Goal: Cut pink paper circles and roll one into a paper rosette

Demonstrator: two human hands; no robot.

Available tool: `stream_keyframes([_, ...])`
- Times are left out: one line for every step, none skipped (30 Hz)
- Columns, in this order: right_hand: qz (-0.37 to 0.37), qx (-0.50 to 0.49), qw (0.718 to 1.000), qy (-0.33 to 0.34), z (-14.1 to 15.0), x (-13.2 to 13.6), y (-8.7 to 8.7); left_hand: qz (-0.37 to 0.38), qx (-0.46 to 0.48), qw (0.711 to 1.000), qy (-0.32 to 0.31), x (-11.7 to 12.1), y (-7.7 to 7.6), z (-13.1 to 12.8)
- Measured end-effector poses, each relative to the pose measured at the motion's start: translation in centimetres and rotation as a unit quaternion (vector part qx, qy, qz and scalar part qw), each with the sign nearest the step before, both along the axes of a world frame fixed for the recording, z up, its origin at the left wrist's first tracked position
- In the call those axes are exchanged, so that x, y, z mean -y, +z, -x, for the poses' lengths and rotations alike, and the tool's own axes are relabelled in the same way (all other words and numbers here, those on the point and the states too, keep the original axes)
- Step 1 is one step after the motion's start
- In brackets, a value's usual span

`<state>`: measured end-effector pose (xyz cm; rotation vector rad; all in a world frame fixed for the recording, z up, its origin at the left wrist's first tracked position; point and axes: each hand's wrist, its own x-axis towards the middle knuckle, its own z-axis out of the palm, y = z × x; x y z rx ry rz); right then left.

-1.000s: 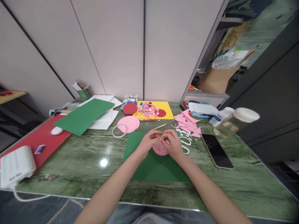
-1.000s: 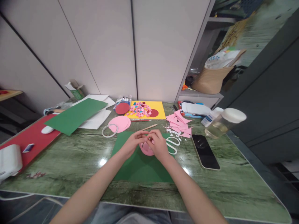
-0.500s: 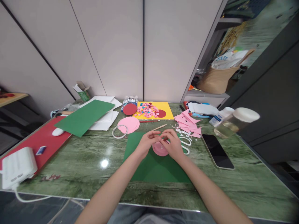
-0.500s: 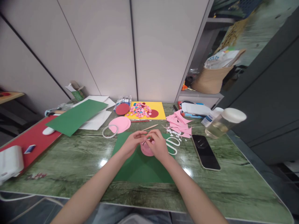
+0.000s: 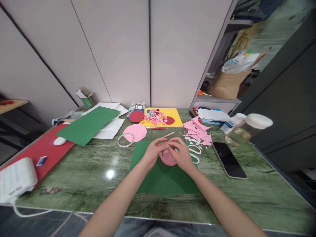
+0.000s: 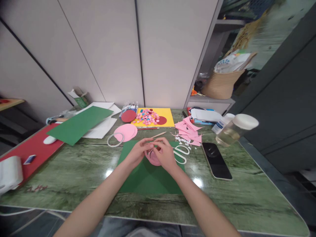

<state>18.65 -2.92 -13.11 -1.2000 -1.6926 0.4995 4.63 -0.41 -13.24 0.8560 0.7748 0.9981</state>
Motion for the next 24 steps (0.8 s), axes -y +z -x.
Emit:
stream_keyframes([0.001,-0.002,1.000,0.000,0.00,-0.01,0.00,0.007,0.007,1.000,0.000,0.04,0.03,-0.02])
stream_keyframes([0.002,-0.005,1.000,0.001,-0.01,-0.03,-0.02,0.016,0.013,1.000,0.001,0.09,0.07,-0.05])
stream_keyframes([0.003,-0.007,1.000,0.001,-0.01,-0.04,-0.04,0.025,0.016,1.000,0.002,0.14,0.13,-0.10])
stream_keyframes([0.003,-0.009,1.000,0.001,-0.02,-0.04,-0.07,0.030,0.016,0.999,0.004,0.18,0.19,-0.14])
stream_keyframes([0.004,-0.011,1.000,0.000,-0.02,-0.05,-0.11,0.031,0.013,0.999,0.007,0.22,0.23,-0.18])
stream_keyframes([0.005,-0.013,1.000,-0.001,-0.02,-0.05,-0.15,0.029,0.007,1.000,0.009,0.25,0.27,-0.22])
stream_keyframes([0.005,-0.015,1.000,-0.003,-0.02,-0.05,-0.17,0.025,0.001,1.000,0.011,0.27,0.30,-0.24])
stream_keyframes([0.005,-0.018,1.000,-0.006,-0.02,-0.04,-0.17,0.021,-0.005,1.000,0.011,0.29,0.32,-0.26])
stream_keyframes([0.006,-0.019,1.000,-0.008,-0.02,-0.04,-0.15,0.018,-0.010,1.000,0.009,0.30,0.34,-0.26])
stream_keyframes([0.007,-0.021,1.000,-0.011,-0.01,-0.02,-0.09,0.017,-0.013,1.000,0.007,0.31,0.36,-0.26])
stream_keyframes([0.010,-0.023,1.000,-0.013,0.00,-0.01,-0.01,0.017,-0.015,1.000,0.003,0.32,0.38,-0.25])
stream_keyframes([0.012,-0.024,1.000,-0.015,0.01,0.00,0.10,0.016,-0.016,1.000,-0.001,0.32,0.40,-0.24])
stream_keyframes([0.013,-0.025,0.999,-0.016,0.01,0.01,0.21,0.014,-0.016,1.000,-0.004,0.32,0.42,-0.22])
stream_keyframes([0.014,-0.027,0.999,-0.017,0.01,0.02,0.33,0.012,-0.016,1.000,-0.008,0.32,0.43,-0.20])
stream_keyframes([0.015,-0.030,0.999,-0.017,0.00,0.01,0.43,0.010,-0.016,1.000,-0.010,0.31,0.43,-0.18])
stream_keyframes([0.015,-0.034,0.999,-0.015,-0.01,0.00,0.51,0.008,-0.018,1.000,-0.013,0.31,0.42,-0.15])
stream_keyframes([0.015,-0.038,0.999,-0.013,-0.02,-0.01,0.56,0.005,-0.023,1.000,-0.017,0.32,0.40,-0.14])
stream_keyframes([0.015,-0.042,0.999,-0.010,-0.05,-0.03,0.58,0.001,-0.028,0.999,-0.022,0.32,0.37,-0.12])
stream_keyframes([0.014,-0.045,0.999,-0.005,-0.08,-0.06,0.57,-0.003,-0.032,0.999,-0.028,0.33,0.34,-0.11])
stream_keyframes([0.014,-0.047,0.999,0.000,-0.12,-0.09,0.55,-0.008,-0.035,0.999,-0.034,0.35,0.31,-0.11])
stream_keyframes([0.012,-0.048,0.999,0.004,-0.16,-0.11,0.52,-0.012,-0.037,0.998,-0.040,0.36,0.30,-0.11])
stream_keyframes([0.011,-0.048,0.999,0.007,-0.21,-0.14,0.47,-0.017,-0.037,0.998,-0.044,0.38,0.30,-0.12])
stream_keyframes([0.011,-0.048,0.999,0.010,-0.26,-0.16,0.43,-0.022,-0.038,0.998,-0.045,0.39,0.31,-0.13])
stream_keyframes([0.013,-0.047,0.999,0.012,-0.30,-0.19,0.38,-0.027,-0.038,0.998,-0.044,0.39,0.35,-0.13])
